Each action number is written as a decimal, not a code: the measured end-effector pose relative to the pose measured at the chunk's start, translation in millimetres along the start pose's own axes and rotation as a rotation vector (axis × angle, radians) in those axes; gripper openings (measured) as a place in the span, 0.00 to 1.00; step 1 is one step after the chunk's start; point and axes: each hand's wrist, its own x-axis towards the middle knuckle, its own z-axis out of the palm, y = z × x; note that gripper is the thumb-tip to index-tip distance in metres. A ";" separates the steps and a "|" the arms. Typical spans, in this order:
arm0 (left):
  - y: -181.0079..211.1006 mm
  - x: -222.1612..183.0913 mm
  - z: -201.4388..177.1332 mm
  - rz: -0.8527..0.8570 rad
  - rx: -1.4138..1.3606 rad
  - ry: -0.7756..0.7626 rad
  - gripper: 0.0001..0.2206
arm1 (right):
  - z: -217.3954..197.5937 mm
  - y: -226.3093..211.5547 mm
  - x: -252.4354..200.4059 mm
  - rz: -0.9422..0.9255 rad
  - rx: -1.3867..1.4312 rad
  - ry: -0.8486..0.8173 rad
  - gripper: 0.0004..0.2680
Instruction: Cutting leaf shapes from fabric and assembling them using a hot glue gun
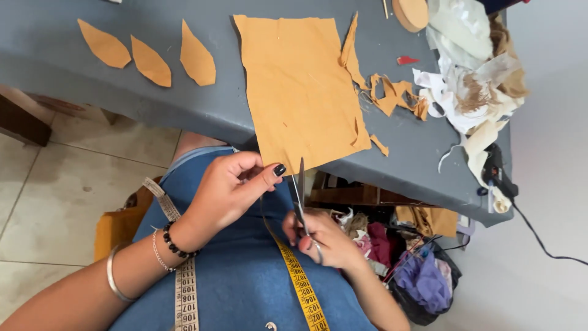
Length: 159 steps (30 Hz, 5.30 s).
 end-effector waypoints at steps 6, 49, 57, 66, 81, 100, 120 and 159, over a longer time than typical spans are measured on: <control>-9.4 -7.1 8.3 0.010 -0.082 0.023 0.08 | 17.5 -3.0 13.3 0.014 0.047 0.133 0.26; -27.5 -3.4 70.8 -0.012 -0.281 -0.005 0.07 | 21.9 -1.4 -16.5 -0.002 -0.090 0.393 0.29; -33.0 -6.1 74.8 -0.053 -0.353 0.012 0.06 | 29.4 7.1 -19.3 0.006 -0.092 0.416 0.28; -41.8 -6.6 74.3 -0.077 -0.396 0.022 0.06 | 31.4 10.6 -20.3 0.005 -0.106 0.416 0.27; -44.4 -7.6 63.6 -0.086 -0.351 0.035 0.06 | 29.6 8.8 -26.5 0.016 -0.084 0.362 0.26; -21.4 -10.0 53.5 -0.078 -0.297 0.042 0.04 | 26.4 12.4 -36.5 0.026 -0.020 0.329 0.23; -10.3 -17.3 23.4 -0.190 -0.235 -0.030 0.05 | -3.7 -11.3 -31.6 0.120 0.004 0.010 0.25; -11.6 -25.6 -2.9 -0.228 0.053 0.020 0.26 | -33.8 -26.9 7.3 0.241 -0.134 -0.297 0.27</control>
